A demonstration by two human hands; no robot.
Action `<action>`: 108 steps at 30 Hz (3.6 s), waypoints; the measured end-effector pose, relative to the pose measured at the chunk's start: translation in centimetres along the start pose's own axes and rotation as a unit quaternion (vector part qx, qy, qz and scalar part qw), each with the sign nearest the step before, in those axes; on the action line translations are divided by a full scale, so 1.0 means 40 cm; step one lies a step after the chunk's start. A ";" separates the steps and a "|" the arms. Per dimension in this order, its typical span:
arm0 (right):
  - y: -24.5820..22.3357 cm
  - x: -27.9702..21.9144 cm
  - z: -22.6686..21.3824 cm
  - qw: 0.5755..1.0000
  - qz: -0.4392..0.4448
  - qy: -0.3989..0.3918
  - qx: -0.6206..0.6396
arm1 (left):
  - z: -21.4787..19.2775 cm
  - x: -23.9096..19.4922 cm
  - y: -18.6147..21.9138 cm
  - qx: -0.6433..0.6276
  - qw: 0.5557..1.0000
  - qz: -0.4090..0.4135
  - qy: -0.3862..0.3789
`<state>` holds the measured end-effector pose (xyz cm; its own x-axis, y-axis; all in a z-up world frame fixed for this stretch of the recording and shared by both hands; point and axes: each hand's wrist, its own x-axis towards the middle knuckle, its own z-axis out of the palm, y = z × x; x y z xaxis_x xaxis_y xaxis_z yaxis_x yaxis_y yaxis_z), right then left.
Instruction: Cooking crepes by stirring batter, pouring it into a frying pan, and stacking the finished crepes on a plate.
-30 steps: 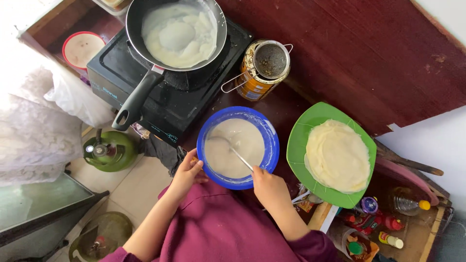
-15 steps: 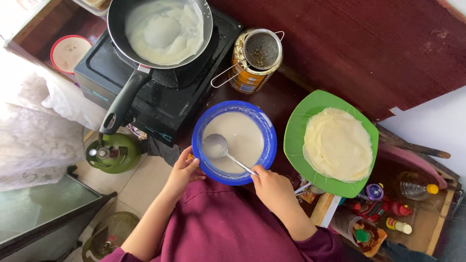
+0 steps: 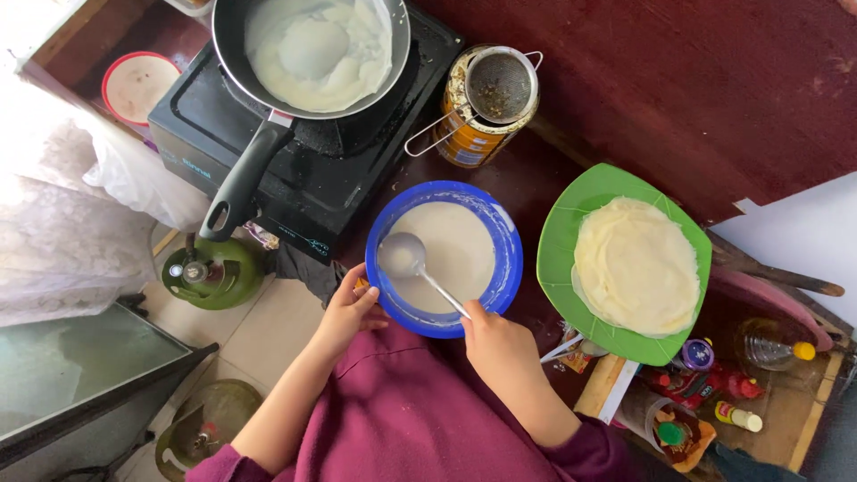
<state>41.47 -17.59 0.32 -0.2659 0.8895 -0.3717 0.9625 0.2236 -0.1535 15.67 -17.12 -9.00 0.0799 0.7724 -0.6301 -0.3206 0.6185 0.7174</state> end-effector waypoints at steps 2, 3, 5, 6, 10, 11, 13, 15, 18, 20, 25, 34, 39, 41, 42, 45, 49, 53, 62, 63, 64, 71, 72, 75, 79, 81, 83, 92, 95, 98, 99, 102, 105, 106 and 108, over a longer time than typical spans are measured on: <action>0.004 -0.019 0.002 1.000 -0.007 -0.005 -0.012 | -0.003 0.003 -0.006 -0.002 1.000 0.002 -0.002; 0.008 -0.027 0.008 1.000 -0.008 -0.002 -0.025 | -0.006 0.009 -0.014 -0.011 1.000 0.005 -0.007; 0.004 -0.026 0.003 0.999 -0.009 -0.001 -0.038 | -0.011 0.018 -0.028 -0.020 1.000 0.006 -0.013; -0.004 -0.019 -0.006 0.999 -0.015 0.008 -0.033 | -0.014 0.022 -0.036 -0.028 1.000 0.007 -0.012; -0.009 0.030 0.013 0.997 -0.018 0.051 -0.049 | -0.004 0.004 0.003 0.002 1.000 0.012 -0.006; -0.009 0.022 0.009 0.997 -0.018 0.051 -0.048 | -0.017 0.022 -0.019 0.002 1.000 0.012 -0.006; -0.008 0.010 -0.003 0.996 -0.015 0.066 -0.057 | -0.044 0.057 -0.062 -0.035 0.999 0.028 -0.024; 0.005 -0.017 0.015 0.996 -0.029 0.056 -0.068 | -0.015 0.010 -0.002 -0.016 1.000 0.012 -0.016; 0.014 -0.063 -0.002 0.995 -0.046 0.042 -0.082 | -0.004 -0.002 0.022 0.001 1.000 0.005 -0.012; 0.014 -0.083 -0.014 0.995 -0.051 0.034 -0.084 | -0.005 0.000 0.018 -0.001 1.000 0.011 -0.014; -0.005 -0.055 -0.013 0.990 -0.052 0.078 -0.102 | -0.002 -0.009 0.031 -0.013 1.000 0.000 -0.018; 0.040 -0.102 -0.058 0.992 -0.058 0.029 -0.108 | -0.004 -0.014 0.049 0.002 0.999 -0.024 -0.022; 0.059 -0.097 -0.029 0.992 -0.068 0.046 -0.096 | -0.013 -0.003 0.048 -0.003 0.999 -0.021 -0.031; 0.045 -0.073 -0.020 0.993 -0.064 0.053 -0.082 | -0.023 0.006 0.039 -0.005 0.999 -0.028 -0.039; 0.034 -0.059 -0.017 0.996 -0.052 0.053 -0.053 | -0.030 0.011 0.032 -0.003 0.998 -0.036 -0.043; 0.025 -0.048 -0.015 0.998 -0.032 0.044 -0.022 | -0.031 0.000 0.050 0.005 0.997 -0.063 -0.051; 0.028 -0.090 -0.066 0.999 -0.009 -0.019 -0.046 | -0.041 0.010 0.072 0.021 0.992 -0.103 -0.075; 0.033 -0.120 -0.109 0.994 0.018 -0.100 -0.043 | -0.062 0.033 0.042 0.035 0.988 -0.119 -0.093; 0.003 -0.050 -0.063 0.999 -0.012 0.026 -0.026 | -0.063 0.030 0.033 0.007 0.990 -0.102 -0.094; 0.008 -0.061 -0.067 0.999 -0.019 0.012 -0.036 | -0.062 0.028 0.035 0.009 0.991 -0.098 -0.088; 0.015 -0.073 -0.072 0.999 -0.025 -0.002 -0.046 | -0.058 0.025 0.036 0.009 0.992 -0.094 -0.082; 0.096 -0.149 -0.093 0.997 -0.028 -0.038 -0.066 | -0.049 0.022 0.031 0.014 0.995 -0.076 -0.058; 0.098 -0.144 -0.088 0.997 -0.035 -0.038 -0.065 | -0.051 0.024 0.025 0.013 0.996 -0.070 -0.061; 0.078 -0.102 -0.064 0.996 -0.052 -0.002 -0.071 | -0.054 0.028 0.020 0.013 0.996 -0.063 -0.061; 0.035 -0.058 -0.063 0.994 -0.075 0.046 -0.063 | -0.085 0.060 -0.043 -0.020 0.996 -0.020 -0.090; 0.056 -0.062 -0.083 0.996 -0.072 0.039 -0.045 | -0.081 0.056 -0.036 -0.019 0.996 -0.018 -0.085; 0.078 -0.077 -0.107 0.997 -0.070 0.027 -0.027 | -0.079 0.050 -0.034 -0.020 0.997 -0.019 -0.078; 0.082 -0.077 -0.131 0.997 -0.054 -0.048 -0.023 | -0.074 0.044 -0.031 -0.023 0.997 -0.019 -0.068; 0.066 -0.051 -0.096 0.998 -0.066 -0.006 -0.015 | -0.069 0.038 -0.028 -0.027 0.997 -0.017 -0.064; 0.074 -0.046 -0.108 0.998 -0.059 -0.039 0.006 | -0.065 0.033 -0.014 -0.012 0.998 -0.021 -0.057; 0.082 -0.053 -0.126 0.997 -0.056 -0.060 0.004 | -0.066 0.035 -0.016 -0.012 0.998 -0.020 -0.058; 0.111 -0.081 -0.169 0.994 -0.038 -0.104 0.010 | -0.063 0.031 -0.015 -0.015 0.998 -0.020 -0.057; 0.123 -0.081 -0.192 0.990 -0.022 -0.135 0.027 | -0.057 0.024 -0.005 -0.016 0.998 -0.020 -0.054; 0.123 -0.077 -0.196 0.989 -0.020 -0.143 0.035 | -0.056 0.021 -0.002 -0.016 0.998 -0.021 -0.053; 0.122 -0.041 -0.146 0.989 -0.022 -0.138 0.058 | -0.058 0.025 -0.007 -0.011 0.998 -0.017 -0.052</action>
<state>46.91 -15.65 5.51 -0.3279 0.7339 -0.5948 0.9411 0.1986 -0.2738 13.63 -16.85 -10.53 0.1885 0.7623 -0.6192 -0.3374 0.6423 0.6881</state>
